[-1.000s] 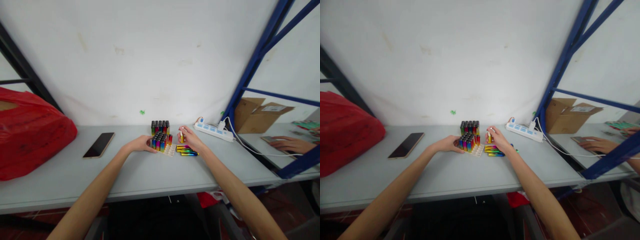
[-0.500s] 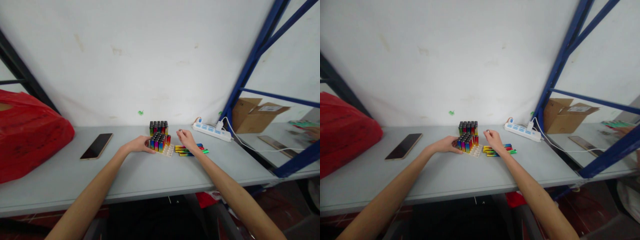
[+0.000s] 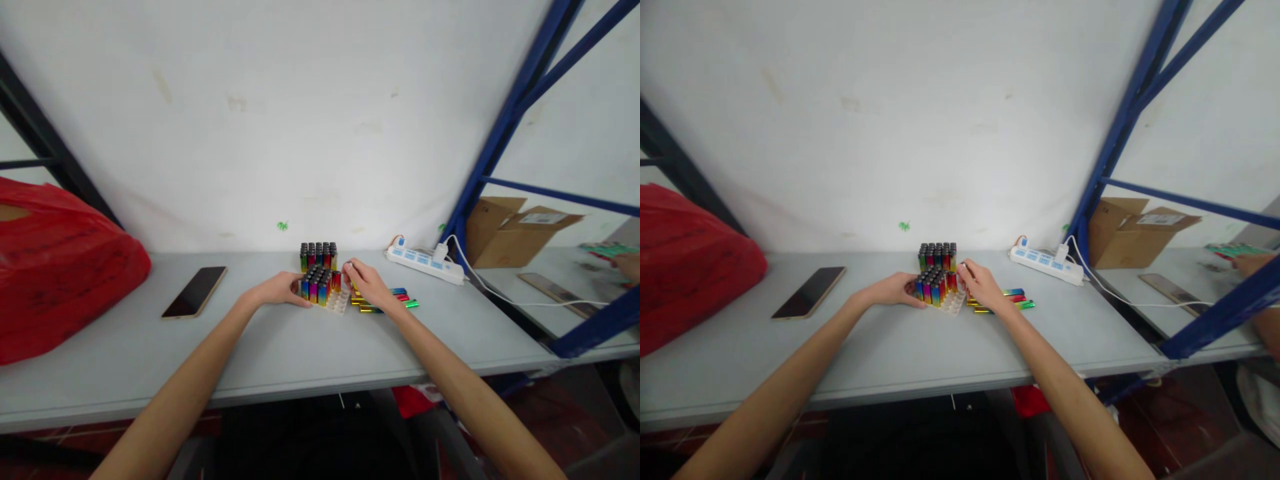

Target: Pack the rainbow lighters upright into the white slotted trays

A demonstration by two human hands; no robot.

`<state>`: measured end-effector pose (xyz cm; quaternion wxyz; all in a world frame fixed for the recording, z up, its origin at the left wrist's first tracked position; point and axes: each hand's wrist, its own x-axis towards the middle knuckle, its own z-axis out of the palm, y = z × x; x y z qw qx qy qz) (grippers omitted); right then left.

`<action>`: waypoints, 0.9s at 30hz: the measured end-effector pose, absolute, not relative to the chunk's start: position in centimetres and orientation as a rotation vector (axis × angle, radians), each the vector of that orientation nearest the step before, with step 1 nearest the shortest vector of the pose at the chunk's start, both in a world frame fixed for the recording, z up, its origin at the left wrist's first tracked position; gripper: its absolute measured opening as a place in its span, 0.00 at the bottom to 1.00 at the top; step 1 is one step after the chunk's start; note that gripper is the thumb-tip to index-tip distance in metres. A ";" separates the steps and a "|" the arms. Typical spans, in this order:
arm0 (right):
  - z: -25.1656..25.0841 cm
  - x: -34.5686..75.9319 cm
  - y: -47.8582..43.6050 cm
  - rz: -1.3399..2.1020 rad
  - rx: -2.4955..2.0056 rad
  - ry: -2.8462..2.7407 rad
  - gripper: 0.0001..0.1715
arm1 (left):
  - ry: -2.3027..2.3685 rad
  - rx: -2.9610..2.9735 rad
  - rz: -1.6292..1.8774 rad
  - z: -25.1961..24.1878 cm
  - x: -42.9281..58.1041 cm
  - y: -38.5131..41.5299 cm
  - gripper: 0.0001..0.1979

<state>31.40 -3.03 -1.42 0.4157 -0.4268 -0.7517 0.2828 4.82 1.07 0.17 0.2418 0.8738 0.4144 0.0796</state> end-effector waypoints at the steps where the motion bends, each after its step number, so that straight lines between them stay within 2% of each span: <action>1: -1.3 31.4 -3.1 0.683 -1.075 -1.895 0.23 | 1.133 2.394 0.219 0.2 4.8 1.1 0.31; 7: -1.4 31.2 -2.9 0.564 -1.143 -1.851 0.22 | 1.139 2.406 0.215 0.0 4.7 1.3 0.29; 12: -1.6 31.1 -2.7 0.384 -1.202 -1.829 0.28 | 1.111 2.390 0.222 0.0 4.8 1.2 0.29; 19: -2.2 31.2 -2.2 0.331 -1.217 -1.753 0.21 | 1.109 2.380 0.237 -0.1 4.7 1.3 0.31; 24: -2.2 31.3 -2.1 0.321 -1.195 -1.845 0.25 | 1.128 2.416 0.214 -0.2 4.7 1.5 0.31; 27: -1.8 31.2 -2.5 0.295 -1.170 -1.910 0.23 | 1.116 2.420 0.225 -0.3 4.6 1.6 0.31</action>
